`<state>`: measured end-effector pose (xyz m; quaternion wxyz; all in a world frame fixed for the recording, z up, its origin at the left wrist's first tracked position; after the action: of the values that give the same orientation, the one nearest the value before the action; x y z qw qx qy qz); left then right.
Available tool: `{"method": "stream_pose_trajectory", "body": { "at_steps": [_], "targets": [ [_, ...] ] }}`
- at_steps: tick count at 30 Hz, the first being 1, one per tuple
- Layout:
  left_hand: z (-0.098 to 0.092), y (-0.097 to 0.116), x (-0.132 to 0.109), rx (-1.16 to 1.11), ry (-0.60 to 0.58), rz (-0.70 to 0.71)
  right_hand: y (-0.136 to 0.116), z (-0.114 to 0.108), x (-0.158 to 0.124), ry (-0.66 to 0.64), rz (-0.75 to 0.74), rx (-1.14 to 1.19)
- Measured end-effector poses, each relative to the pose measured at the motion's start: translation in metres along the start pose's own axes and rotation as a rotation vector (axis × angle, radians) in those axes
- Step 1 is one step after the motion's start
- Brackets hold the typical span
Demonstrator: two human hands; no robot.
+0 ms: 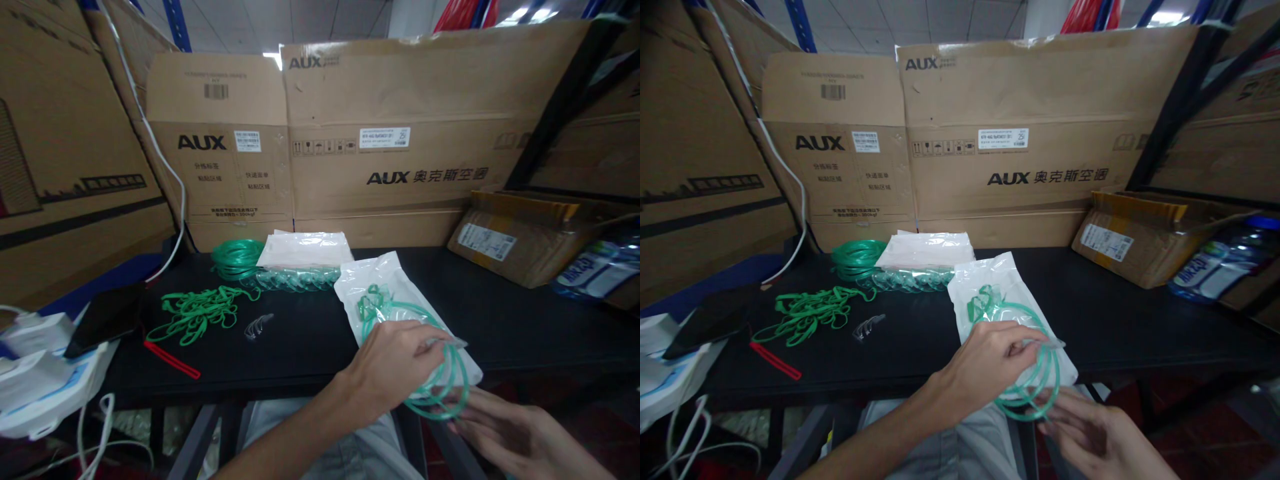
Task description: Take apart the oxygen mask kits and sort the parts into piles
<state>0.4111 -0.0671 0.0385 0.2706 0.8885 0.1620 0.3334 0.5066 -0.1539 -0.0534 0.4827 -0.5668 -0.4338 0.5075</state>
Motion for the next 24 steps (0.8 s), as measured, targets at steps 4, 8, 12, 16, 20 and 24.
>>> {"method": "stream_pose_trajectory", "body": {
  "at_steps": [4,8,12,16,20,24],
  "targets": [
    [0.0,0.002,0.0,-0.023,0.016,0.014,-0.024,-0.02,-0.008,0.16,-0.322,-0.492],
    [0.0,0.003,0.001,-0.021,0.038,0.014,-0.039,-0.018,-0.021,0.3,-0.588,-0.996],
    [0.001,0.002,0.0,-0.013,0.073,0.005,-0.05,-0.011,-0.023,0.43,-0.627,-0.904],
    [0.002,0.003,-0.001,0.02,0.093,0.029,-0.052,-0.009,-0.016,0.524,-0.421,-0.545],
    [0.008,0.018,-0.003,0.18,0.057,0.173,-0.047,-0.01,-0.011,0.566,-0.309,-0.361],
    [0.018,0.038,-0.003,0.411,0.016,0.34,-0.043,-0.012,-0.01,0.598,-0.325,-0.335]
  ]
}}
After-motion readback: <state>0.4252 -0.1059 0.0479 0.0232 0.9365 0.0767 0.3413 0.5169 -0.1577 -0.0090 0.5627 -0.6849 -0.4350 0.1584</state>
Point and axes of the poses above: each hand's wrist, its own x-axis towards the middle knuckle, its own z-axis out of the palm, y = z × x, the point moved 9 cm from there along x, towards the middle knuckle, and after that the axes turned 8 degrees about x, right-handed, at the moved point
